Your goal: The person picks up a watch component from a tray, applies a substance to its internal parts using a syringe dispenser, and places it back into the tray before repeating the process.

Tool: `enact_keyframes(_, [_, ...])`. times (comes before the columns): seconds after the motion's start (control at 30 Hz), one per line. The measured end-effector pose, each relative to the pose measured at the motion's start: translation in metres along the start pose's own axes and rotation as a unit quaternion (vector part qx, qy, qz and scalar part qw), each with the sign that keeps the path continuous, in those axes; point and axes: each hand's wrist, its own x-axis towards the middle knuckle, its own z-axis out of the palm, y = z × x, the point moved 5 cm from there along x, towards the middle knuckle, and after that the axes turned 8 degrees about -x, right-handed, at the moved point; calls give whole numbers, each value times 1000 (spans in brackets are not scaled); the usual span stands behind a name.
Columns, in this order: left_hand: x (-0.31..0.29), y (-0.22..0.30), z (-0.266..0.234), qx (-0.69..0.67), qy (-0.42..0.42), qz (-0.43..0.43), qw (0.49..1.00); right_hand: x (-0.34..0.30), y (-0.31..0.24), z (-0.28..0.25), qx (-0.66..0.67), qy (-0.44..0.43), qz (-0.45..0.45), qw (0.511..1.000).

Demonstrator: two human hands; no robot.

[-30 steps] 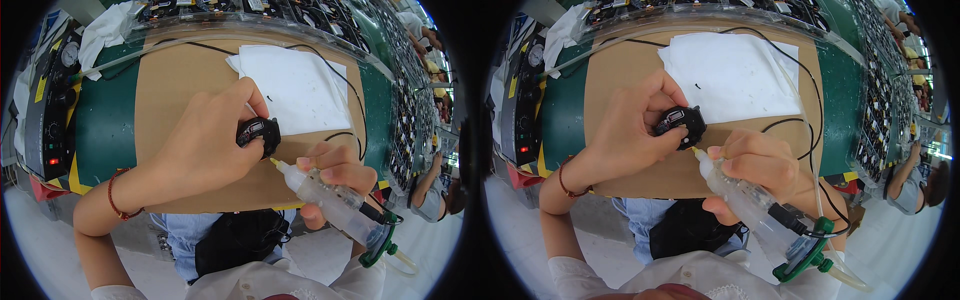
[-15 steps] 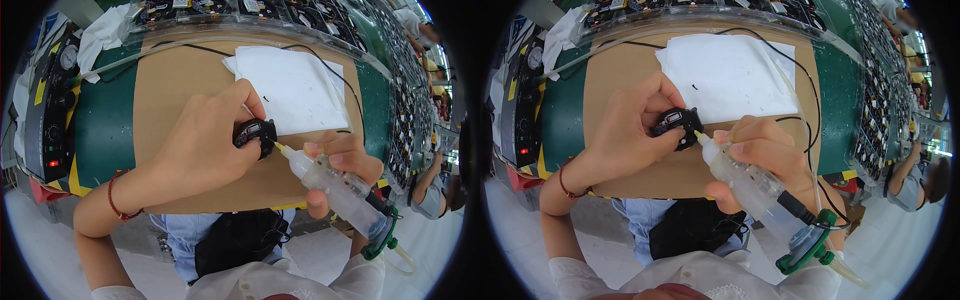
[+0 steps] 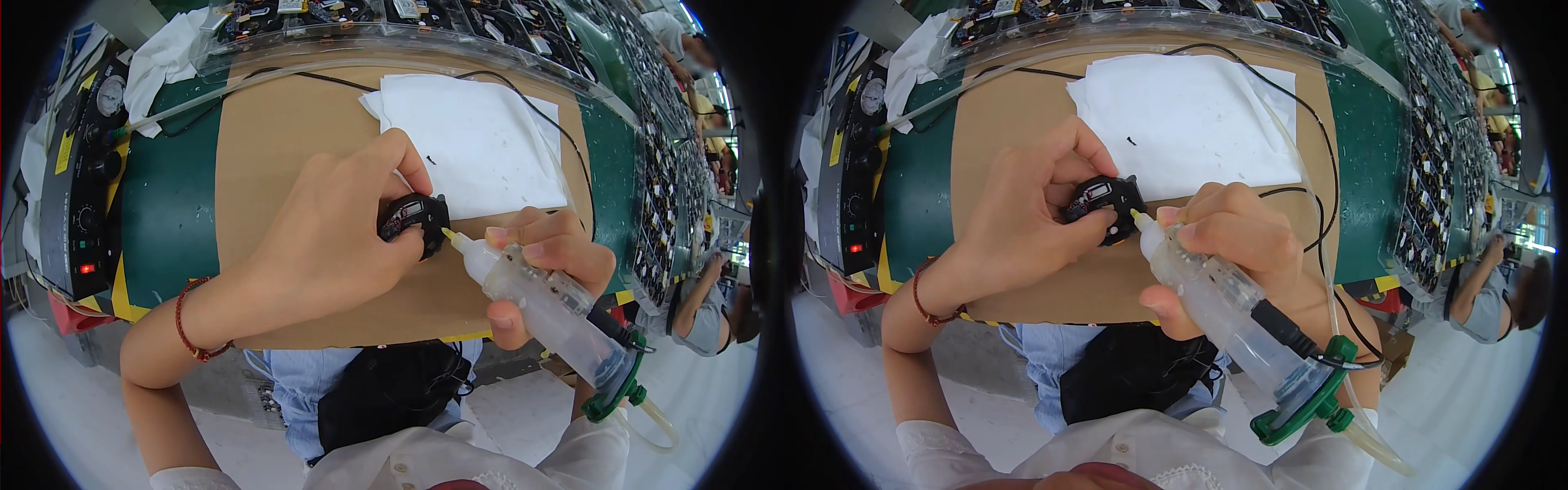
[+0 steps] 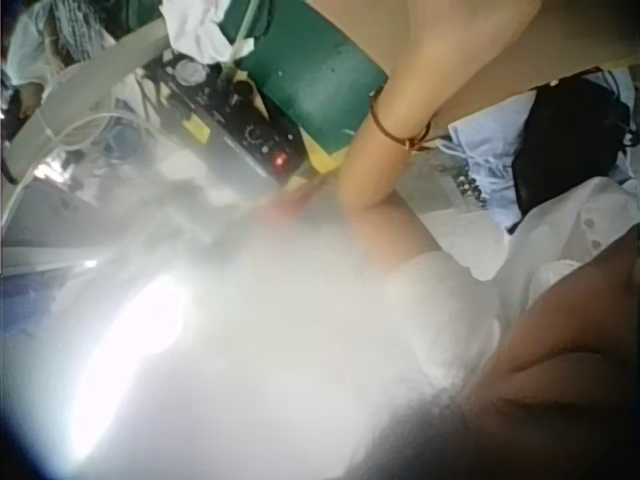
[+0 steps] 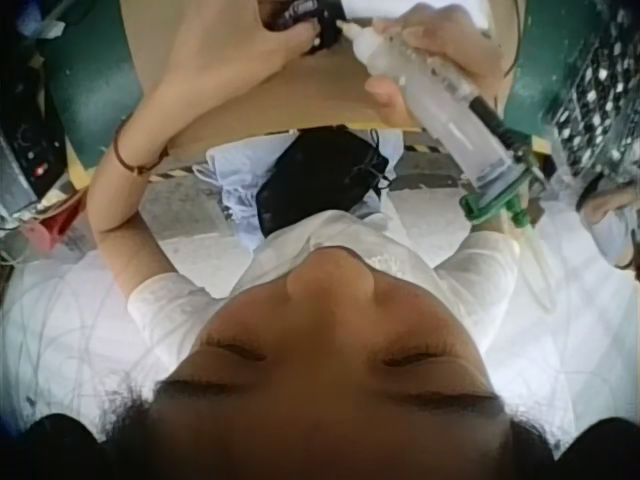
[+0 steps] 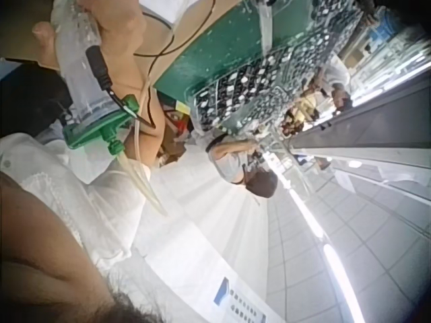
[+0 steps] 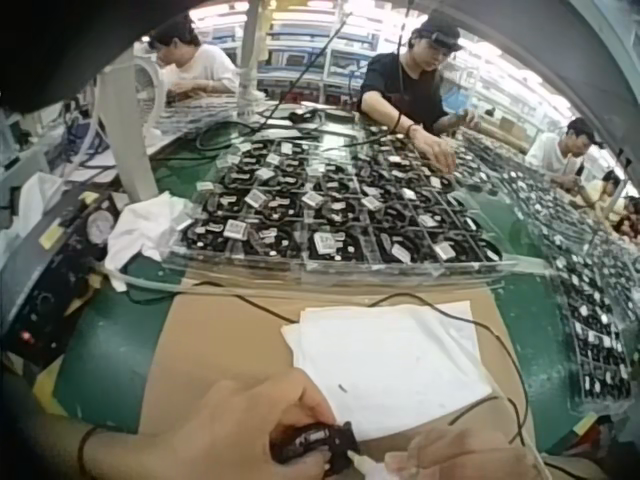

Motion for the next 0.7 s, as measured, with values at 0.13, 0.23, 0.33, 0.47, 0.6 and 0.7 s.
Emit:
enact_keyframes(0.13, [1, 1, 0, -6, -2, -9, 1000, 0, 0, -1, 2, -7, 14, 1000])
enact_keyframes(0.23, [1, 1, 0, -2, -8, -13, 1000, -1, 1, -2, 8, -11, 16, 1000])
enact_keyframes(0.33, [1, -1, 1, -11, -6, -13, 1000, -1, 1, -3, 1, -8, 30, 1000])
enact_keyframes(0.47, [1, 1, 0, -3, -5, -12, 1000, 0, 1, -3, 1, -11, 18, 1000])
enact_keyframes(0.6, [0, -1, 0, 2, 0, -9, 1000, 0, 1, 0, -2, -11, -4, 1000])
enact_keyframes(0.7, [1, 1, 0, -1, -1, -11, 1000, 0, -1, -2, -5, -10, 7, 1000])
